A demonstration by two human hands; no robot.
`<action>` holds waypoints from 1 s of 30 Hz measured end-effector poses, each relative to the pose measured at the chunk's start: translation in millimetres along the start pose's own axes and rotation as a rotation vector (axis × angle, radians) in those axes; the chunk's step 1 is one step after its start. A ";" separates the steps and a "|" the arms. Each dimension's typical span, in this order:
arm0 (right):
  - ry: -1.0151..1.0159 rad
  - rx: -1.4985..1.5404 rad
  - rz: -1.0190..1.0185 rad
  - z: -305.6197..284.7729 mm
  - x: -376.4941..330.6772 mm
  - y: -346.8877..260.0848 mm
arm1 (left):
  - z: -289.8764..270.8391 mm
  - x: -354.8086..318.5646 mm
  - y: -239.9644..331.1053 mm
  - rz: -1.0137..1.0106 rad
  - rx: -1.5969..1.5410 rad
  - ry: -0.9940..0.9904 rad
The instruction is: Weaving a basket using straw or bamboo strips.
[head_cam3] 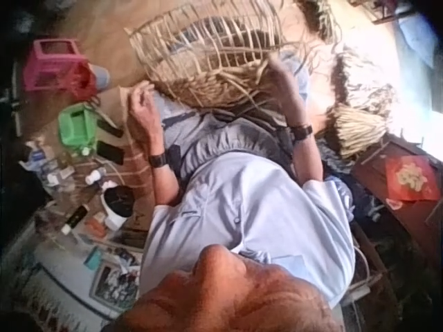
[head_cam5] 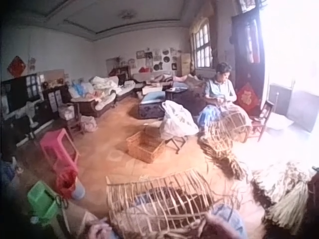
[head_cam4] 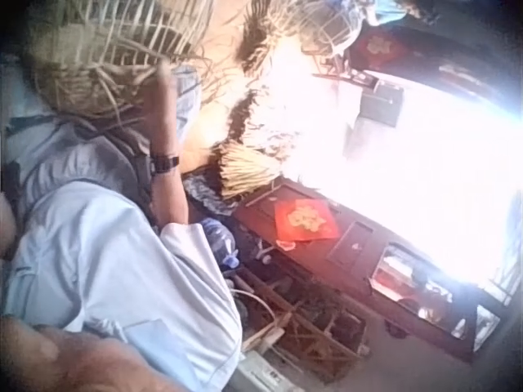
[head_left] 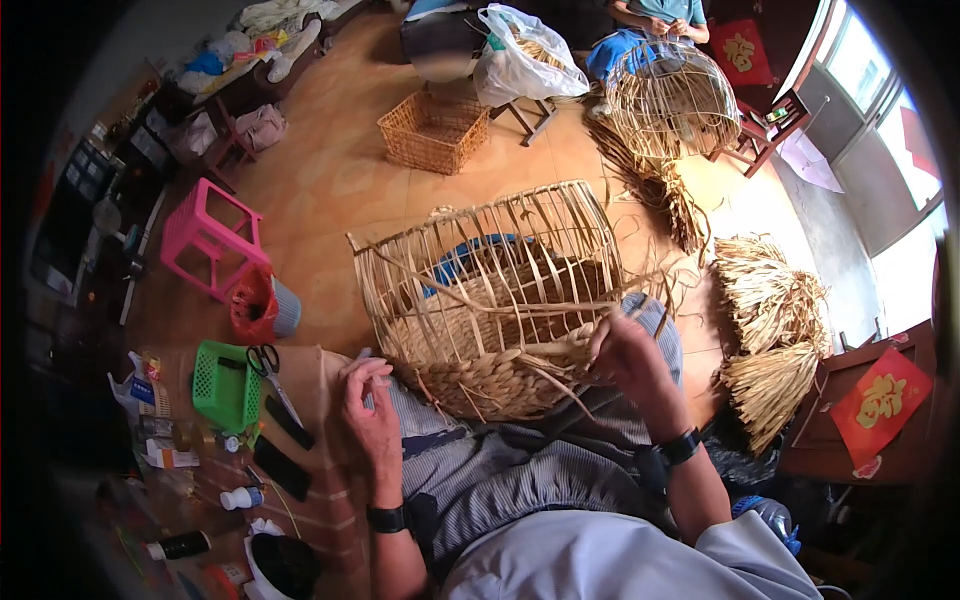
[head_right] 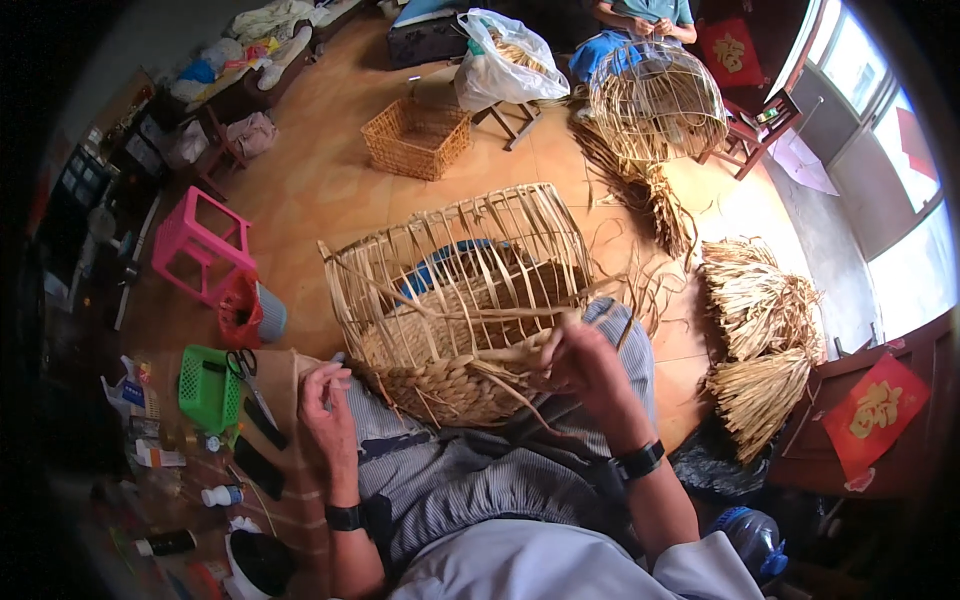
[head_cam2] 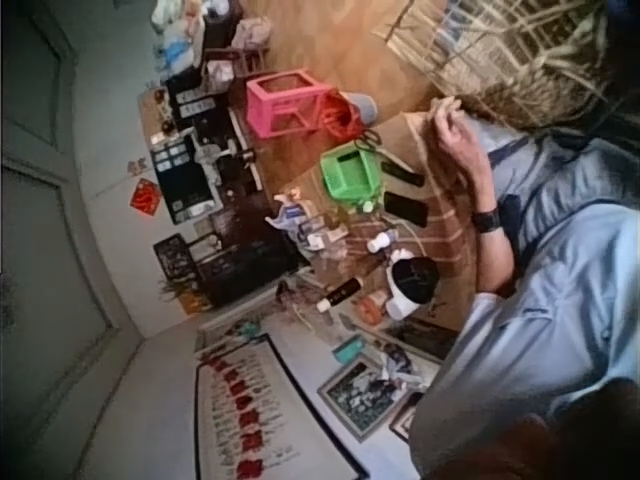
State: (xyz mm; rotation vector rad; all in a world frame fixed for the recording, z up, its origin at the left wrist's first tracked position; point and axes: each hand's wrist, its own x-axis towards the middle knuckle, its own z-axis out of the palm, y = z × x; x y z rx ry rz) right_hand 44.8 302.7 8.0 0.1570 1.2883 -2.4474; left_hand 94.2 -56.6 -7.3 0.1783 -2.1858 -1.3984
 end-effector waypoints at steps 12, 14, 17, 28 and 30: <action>0.235 0.865 -0.342 -77.0 8.9 -15.4 | 27.6 -0.3 58.4 0.322 0.240 -0.147; -0.069 0.849 -0.481 -120.2 5.1 -27.0 | 42.3 -3.3 69.2 0.230 0.174 -0.349; 0.464 0.637 -0.554 -124.7 -4.3 -63.0 | 75.0 -3.5 70.1 0.269 0.207 -0.496; 0.653 -1.347 -0.773 -61.4 -33.5 -47.7 | 120.5 9.6 60.0 -0.040 0.213 -0.717; 0.325 -1.333 -0.596 -23.2 -14.6 -15.8 | 118.1 5.8 46.2 -0.146 0.019 -0.691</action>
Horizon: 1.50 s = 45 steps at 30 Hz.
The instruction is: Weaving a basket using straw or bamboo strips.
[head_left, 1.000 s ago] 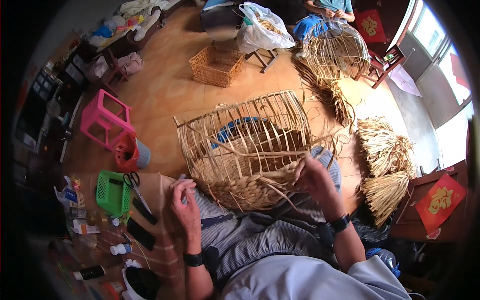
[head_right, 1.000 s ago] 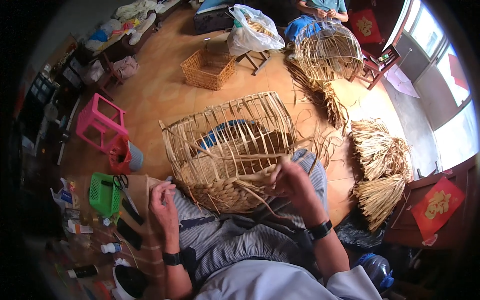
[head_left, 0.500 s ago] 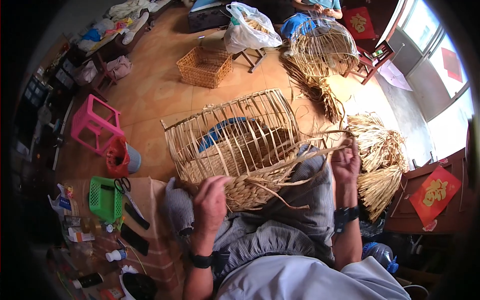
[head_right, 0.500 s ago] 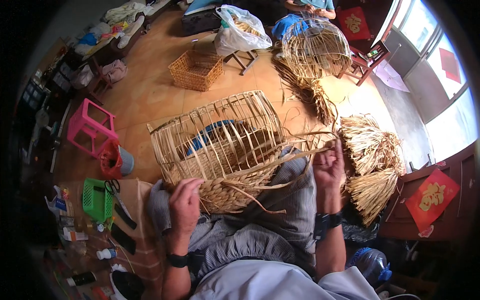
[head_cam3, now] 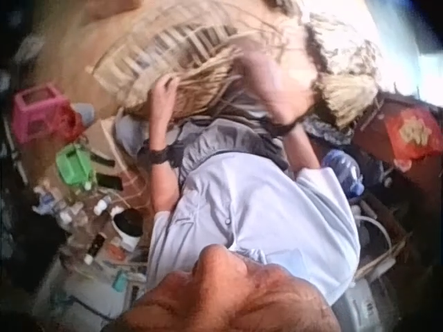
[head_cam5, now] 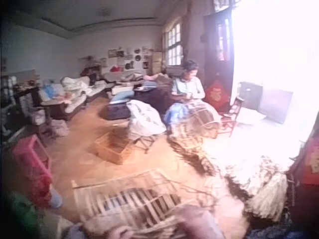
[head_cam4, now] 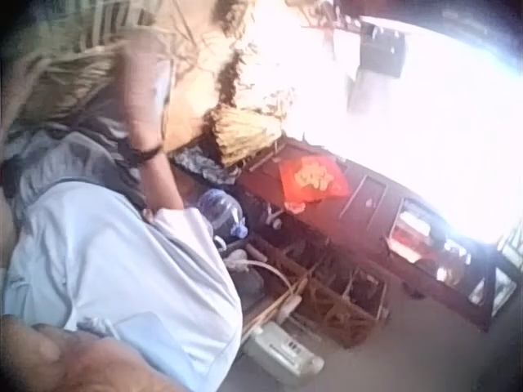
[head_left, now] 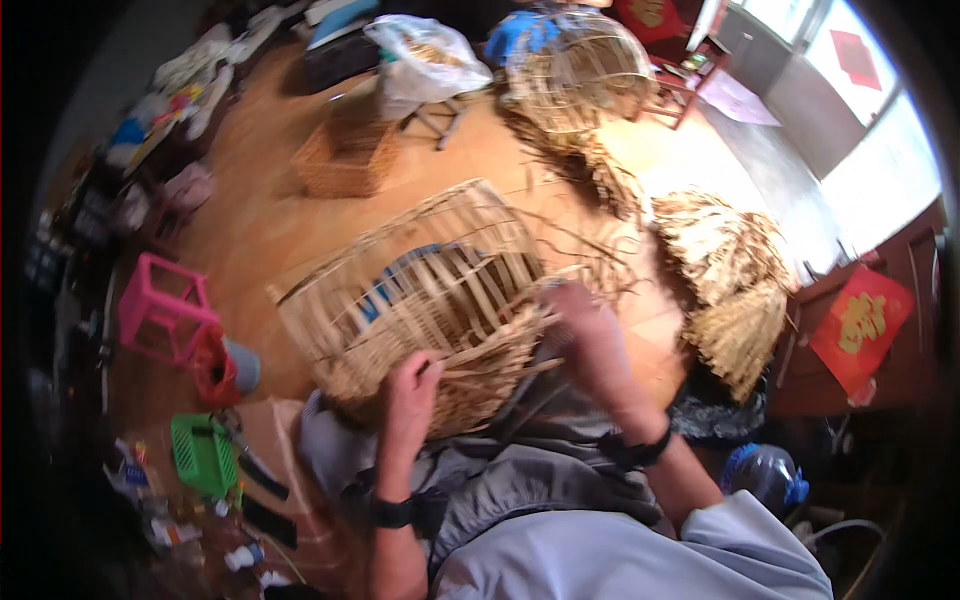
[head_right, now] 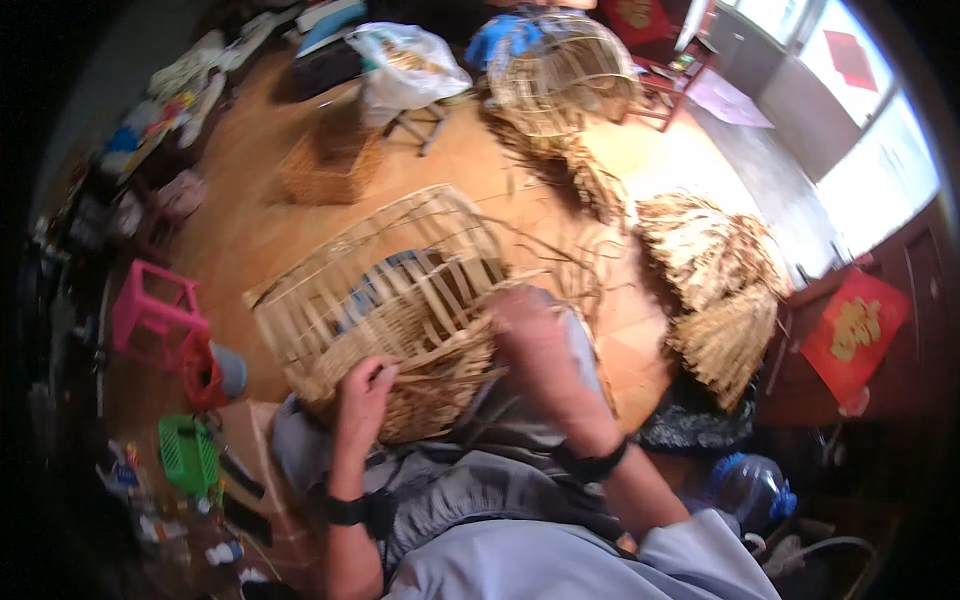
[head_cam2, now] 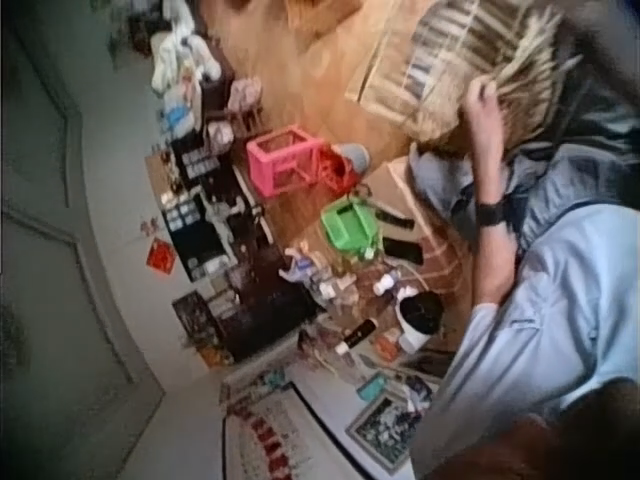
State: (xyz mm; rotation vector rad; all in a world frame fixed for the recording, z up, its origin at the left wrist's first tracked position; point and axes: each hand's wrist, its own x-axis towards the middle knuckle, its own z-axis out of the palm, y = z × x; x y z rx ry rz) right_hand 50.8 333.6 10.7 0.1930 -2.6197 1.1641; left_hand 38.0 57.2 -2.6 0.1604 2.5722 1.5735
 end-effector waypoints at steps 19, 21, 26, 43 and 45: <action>-0.179 -0.437 -0.481 100.7 14.2 -86.8 | -25.7 -1.9 2.9 -0.183 -0.320 -0.110; -0.164 -0.311 -0.522 94.5 14.5 -83.5 | -30.0 -0.7 -5.2 -0.122 -0.244 -0.090; -0.313 -0.013 -0.371 73.9 9.7 -48.7 | -29.8 -4.2 -3.7 -0.125 -0.128 -0.122; 0.016 0.204 1.152 2.0 -187.9 358.0 | -31.9 -1.2 -19.7 -0.185 -0.108 -0.052; -0.057 -0.009 1.172 30.4 -215.1 351.4 | -39.0 -6.7 -14.5 -0.203 -0.077 -0.030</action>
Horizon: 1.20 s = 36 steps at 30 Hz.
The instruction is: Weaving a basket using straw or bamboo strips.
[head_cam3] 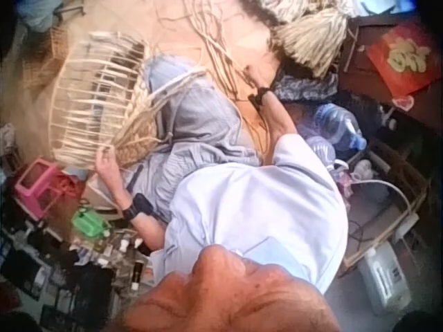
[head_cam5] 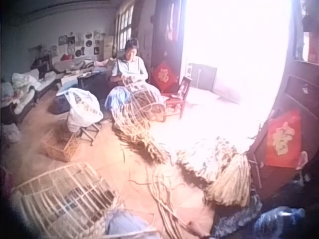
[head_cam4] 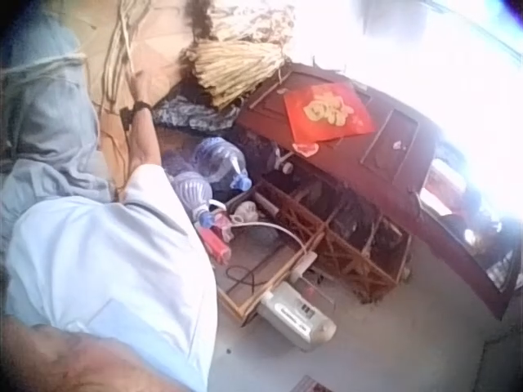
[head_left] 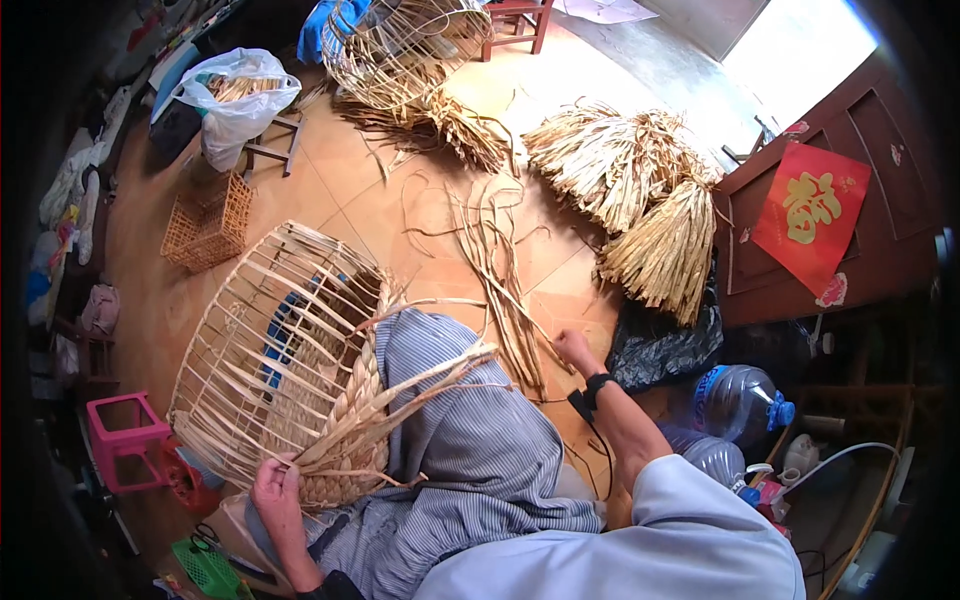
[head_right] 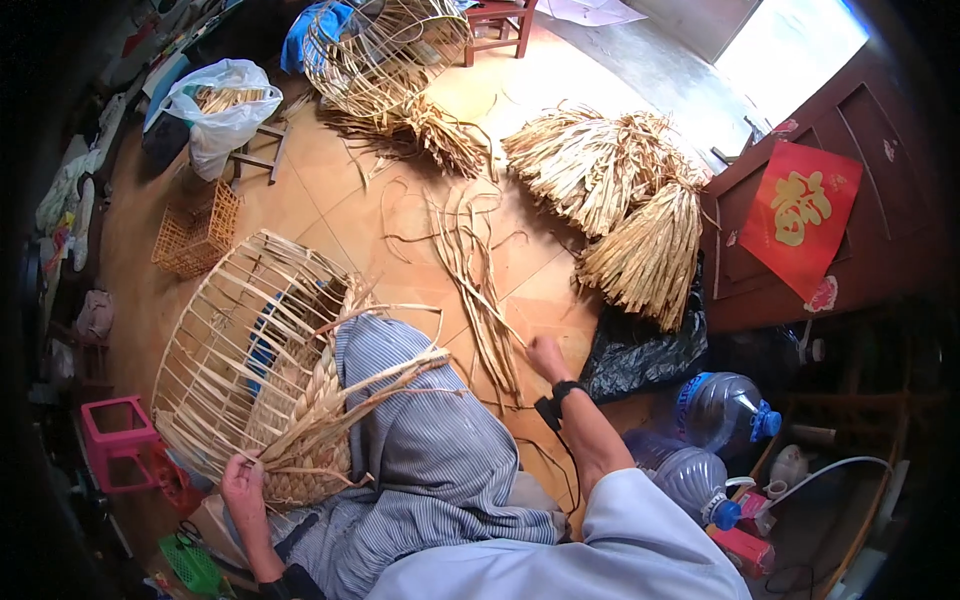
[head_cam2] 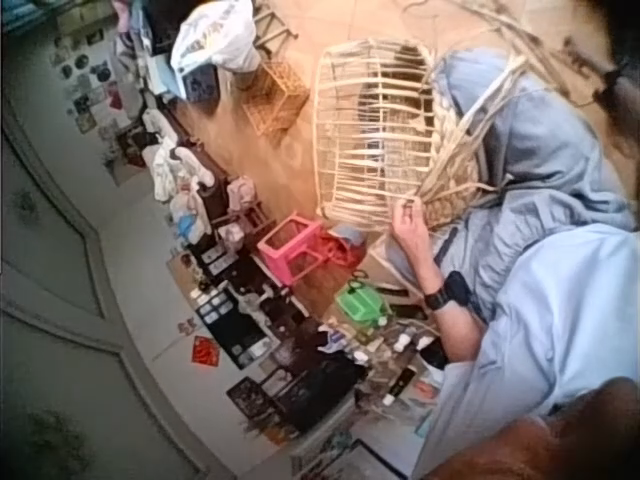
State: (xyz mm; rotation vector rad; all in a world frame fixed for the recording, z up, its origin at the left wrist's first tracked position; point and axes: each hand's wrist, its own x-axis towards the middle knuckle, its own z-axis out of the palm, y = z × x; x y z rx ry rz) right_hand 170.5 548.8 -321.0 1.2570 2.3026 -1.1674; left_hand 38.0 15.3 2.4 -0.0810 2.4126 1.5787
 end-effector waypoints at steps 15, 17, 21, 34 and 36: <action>-0.185 -0.537 0.043 36.8 -2.6 46.6 | 4.7 -9.6 22.7 -0.064 0.057 0.031; -0.155 -0.538 0.031 43.0 -5.0 49.2 | 2.8 -10.8 20.6 -0.066 0.063 0.024; -0.114 -0.574 -0.070 47.7 -6.9 60.2 | 2.4 -9.9 14.5 -0.065 0.028 0.030; 0.179 0.502 -0.448 -4.8 -37.1 -68.9 | 6.0 -16.3 11.6 -0.063 -0.016 0.055; 0.296 0.630 -0.489 -35.5 -9.7 -48.1 | 25.4 -3.6 11.2 -0.004 -0.067 -0.002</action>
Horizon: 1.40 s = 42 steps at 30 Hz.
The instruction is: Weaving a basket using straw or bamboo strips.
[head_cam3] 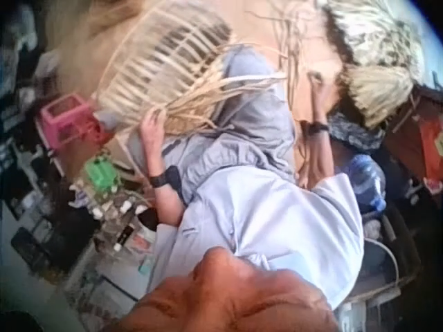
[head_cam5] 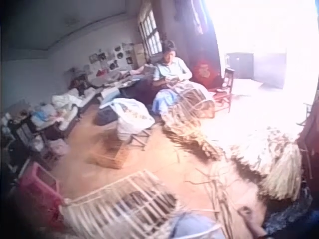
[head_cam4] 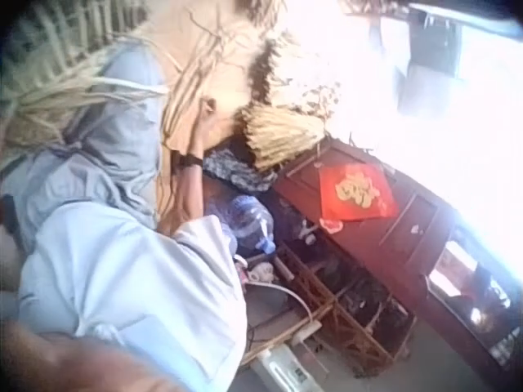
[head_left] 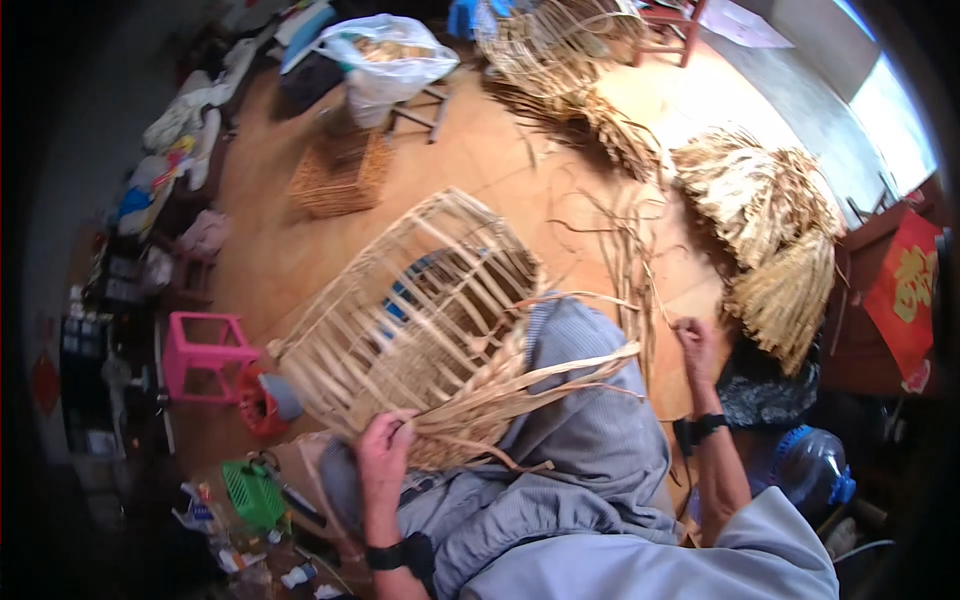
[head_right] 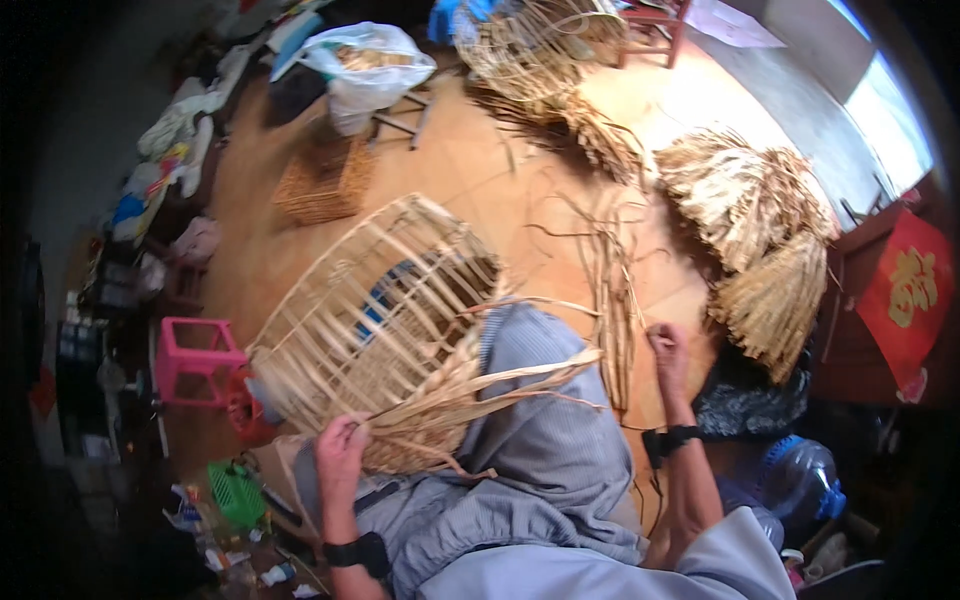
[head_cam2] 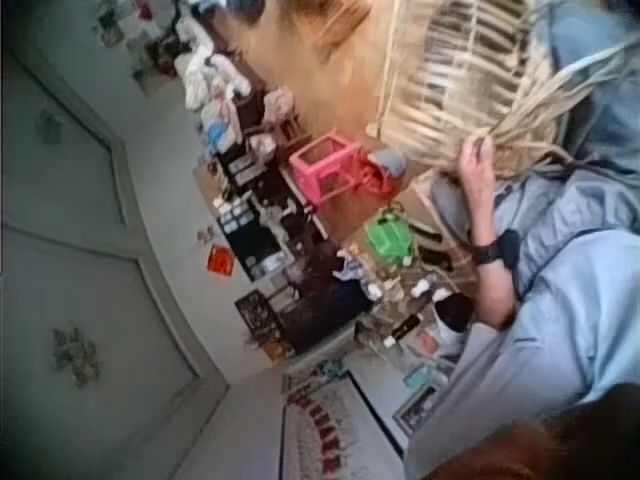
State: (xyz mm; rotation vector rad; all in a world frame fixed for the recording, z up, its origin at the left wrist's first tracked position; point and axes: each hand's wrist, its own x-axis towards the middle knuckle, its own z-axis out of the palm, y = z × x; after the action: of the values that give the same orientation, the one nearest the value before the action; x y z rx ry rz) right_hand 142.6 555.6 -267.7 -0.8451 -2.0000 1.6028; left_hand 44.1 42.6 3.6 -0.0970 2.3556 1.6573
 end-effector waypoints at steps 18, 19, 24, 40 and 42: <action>-0.778 -0.225 -0.643 155.2 -117.2 -363.6 | 14.8 -16.7 33.1 0.373 0.569 0.275; -0.780 -0.325 -0.695 164.4 -123.0 -359.6 | 15.9 -15.6 35.2 0.260 0.453 0.196; -0.760 -0.478 -0.740 192.9 -138.9 -368.6 | 17.0 -6.6 30.6 0.208 0.416 0.232; -0.852 -0.521 -0.760 220.2 -146.9 -366.1 | 16.0 5.2 9.2 0.331 0.277 0.246; -0.830 -0.525 -0.759 220.4 -148.4 -359.5 | 16.7 4.5 4.0 0.370 0.226 0.265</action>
State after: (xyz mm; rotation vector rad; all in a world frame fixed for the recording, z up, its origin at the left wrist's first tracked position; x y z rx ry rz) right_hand 33.7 246.2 35.9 0.5549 -2.8539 1.0315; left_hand 41.9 60.1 0.9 0.1853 2.8897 1.5940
